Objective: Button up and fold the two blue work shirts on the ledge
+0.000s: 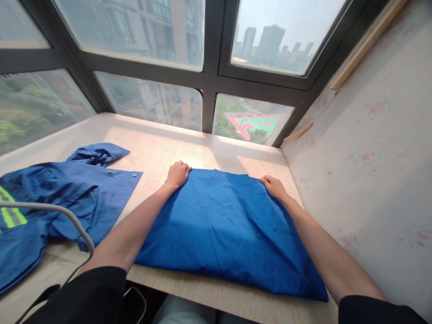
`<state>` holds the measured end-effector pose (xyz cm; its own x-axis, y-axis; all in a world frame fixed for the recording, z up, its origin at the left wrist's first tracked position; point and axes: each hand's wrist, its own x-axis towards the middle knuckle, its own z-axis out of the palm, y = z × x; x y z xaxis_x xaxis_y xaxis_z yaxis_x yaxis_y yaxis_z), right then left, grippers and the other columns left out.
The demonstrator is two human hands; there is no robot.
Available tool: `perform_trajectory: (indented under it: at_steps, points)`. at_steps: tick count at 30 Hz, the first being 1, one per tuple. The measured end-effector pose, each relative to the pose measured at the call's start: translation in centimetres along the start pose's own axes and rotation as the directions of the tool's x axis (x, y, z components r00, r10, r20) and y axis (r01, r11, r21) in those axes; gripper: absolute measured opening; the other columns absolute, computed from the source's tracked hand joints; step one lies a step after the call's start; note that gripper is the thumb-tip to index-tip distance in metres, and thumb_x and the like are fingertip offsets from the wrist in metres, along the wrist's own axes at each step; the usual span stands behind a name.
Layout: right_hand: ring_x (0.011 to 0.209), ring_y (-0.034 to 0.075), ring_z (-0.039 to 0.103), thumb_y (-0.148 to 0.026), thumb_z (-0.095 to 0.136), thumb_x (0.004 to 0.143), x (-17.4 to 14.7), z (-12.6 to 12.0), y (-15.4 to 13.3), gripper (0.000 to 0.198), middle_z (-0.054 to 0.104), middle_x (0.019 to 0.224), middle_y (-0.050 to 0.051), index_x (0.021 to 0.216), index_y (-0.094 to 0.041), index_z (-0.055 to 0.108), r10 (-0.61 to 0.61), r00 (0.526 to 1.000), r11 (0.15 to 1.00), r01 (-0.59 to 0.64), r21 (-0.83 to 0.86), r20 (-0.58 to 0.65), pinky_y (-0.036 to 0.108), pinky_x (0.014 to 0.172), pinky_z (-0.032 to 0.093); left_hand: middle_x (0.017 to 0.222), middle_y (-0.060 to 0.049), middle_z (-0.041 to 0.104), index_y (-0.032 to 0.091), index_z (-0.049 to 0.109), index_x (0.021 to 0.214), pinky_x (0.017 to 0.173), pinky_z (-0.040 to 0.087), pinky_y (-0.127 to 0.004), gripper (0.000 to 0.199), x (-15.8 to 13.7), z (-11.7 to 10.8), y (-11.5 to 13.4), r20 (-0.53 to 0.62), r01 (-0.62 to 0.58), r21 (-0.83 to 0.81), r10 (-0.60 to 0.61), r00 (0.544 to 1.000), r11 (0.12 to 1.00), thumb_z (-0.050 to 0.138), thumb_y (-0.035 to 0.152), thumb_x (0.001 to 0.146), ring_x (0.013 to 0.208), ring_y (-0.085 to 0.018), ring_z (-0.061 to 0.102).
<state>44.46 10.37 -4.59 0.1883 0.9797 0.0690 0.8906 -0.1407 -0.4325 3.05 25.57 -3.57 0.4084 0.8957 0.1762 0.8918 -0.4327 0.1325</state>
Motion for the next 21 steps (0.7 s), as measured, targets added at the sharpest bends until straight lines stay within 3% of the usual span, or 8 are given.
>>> perform_trajectory:
  at_steps: [7, 10, 13, 17, 19, 21]
  points:
    - [0.093, 0.025, 0.063, -0.036, 0.042, 0.097, 0.3, -0.3, -1.6, 0.030, 0.073, 0.100, 0.012, 0.094, -0.020, 0.067, 0.027, 0.999, 0.988, -0.024, -0.150, 0.018, 0.033, 0.080, 0.043, 0.116, -0.023, 0.062, 0.010, 0.065, 0.108, 0.093, 0.041, -0.046, 0.032, -0.1, -1.1, 0.8, 0.007, 0.041, 0.035, -0.042, 0.999, 0.999, 0.041, 0.027, 0.097, 0.115, -0.035, 0.055]
    - [0.103, 0.030, 0.060, -0.034, 0.043, 0.097, 0.0, -0.4, -4.0, 0.030, 0.069, 0.109, 0.017, 0.107, -0.017, 0.065, -0.039, 0.992, 0.981, 0.015, -0.194, -0.122, 0.039, 0.088, 0.044, 0.121, -0.023, 0.061, 0.008, 0.062, 0.114, 0.098, 0.040, -0.047, 0.031, -0.8, -2.3, 2.9, -0.076, 0.039, -0.007, -0.039, 0.996, 0.999, 0.041, 0.022, 0.096, 0.120, -0.034, 0.053]
    - [0.115, 0.033, 0.055, -0.035, 0.039, 0.099, -1.1, 0.7, -7.9, 0.038, 0.063, 0.120, 0.021, 0.120, -0.012, 0.061, -0.182, 0.950, 0.976, 0.143, -0.164, -0.256, 0.044, 0.099, 0.042, 0.127, -0.023, 0.060, 0.008, 0.058, 0.120, 0.102, 0.040, -0.045, 0.035, -2.3, -2.9, 6.8, -0.143, -0.080, -0.068, 0.070, 0.987, 0.994, 0.040, 0.028, 0.098, 0.127, -0.033, 0.050]
    - [0.131, 0.030, 0.047, -0.040, 0.037, 0.101, -3.0, 4.0, -13.5, 0.044, 0.054, 0.140, 0.017, 0.134, -0.015, 0.055, -0.428, 0.897, 0.896, 0.404, -0.182, -0.115, 0.044, 0.112, 0.033, 0.148, -0.020, 0.049, 0.008, 0.051, 0.134, 0.116, 0.030, -0.047, 0.044, -4.6, -1.4, 11.7, -0.075, -0.329, -0.080, 0.324, 0.943, 0.941, 0.038, 0.031, 0.099, 0.144, -0.030, 0.034]
    - [0.140, 0.029, 0.039, -0.039, 0.033, 0.103, -3.6, 5.7, -14.8, 0.048, 0.046, 0.150, 0.016, 0.140, -0.015, 0.051, -0.425, 0.904, 0.889, 0.408, -0.207, -0.043, 0.046, 0.117, 0.026, 0.153, -0.018, 0.044, 0.010, 0.049, 0.139, 0.119, 0.025, -0.049, 0.046, -5.3, -0.1, 12.6, 0.002, -0.367, -0.062, 0.368, 0.930, 0.928, 0.036, 0.028, 0.099, 0.147, -0.029, 0.031]
    - [0.144, 0.030, 0.034, -0.043, 0.031, 0.103, -3.8, 6.8, -14.6, 0.053, 0.041, 0.155, 0.017, 0.144, -0.013, 0.047, -0.345, 0.939, 0.911, 0.334, -0.240, -0.001, 0.049, 0.119, 0.022, 0.156, -0.016, 0.040, 0.012, 0.046, 0.143, 0.121, 0.022, -0.050, 0.050, -5.5, 1.0, 12.3, 0.042, -0.345, -0.042, 0.346, 0.937, 0.938, 0.034, 0.032, 0.100, 0.148, -0.028, 0.029]
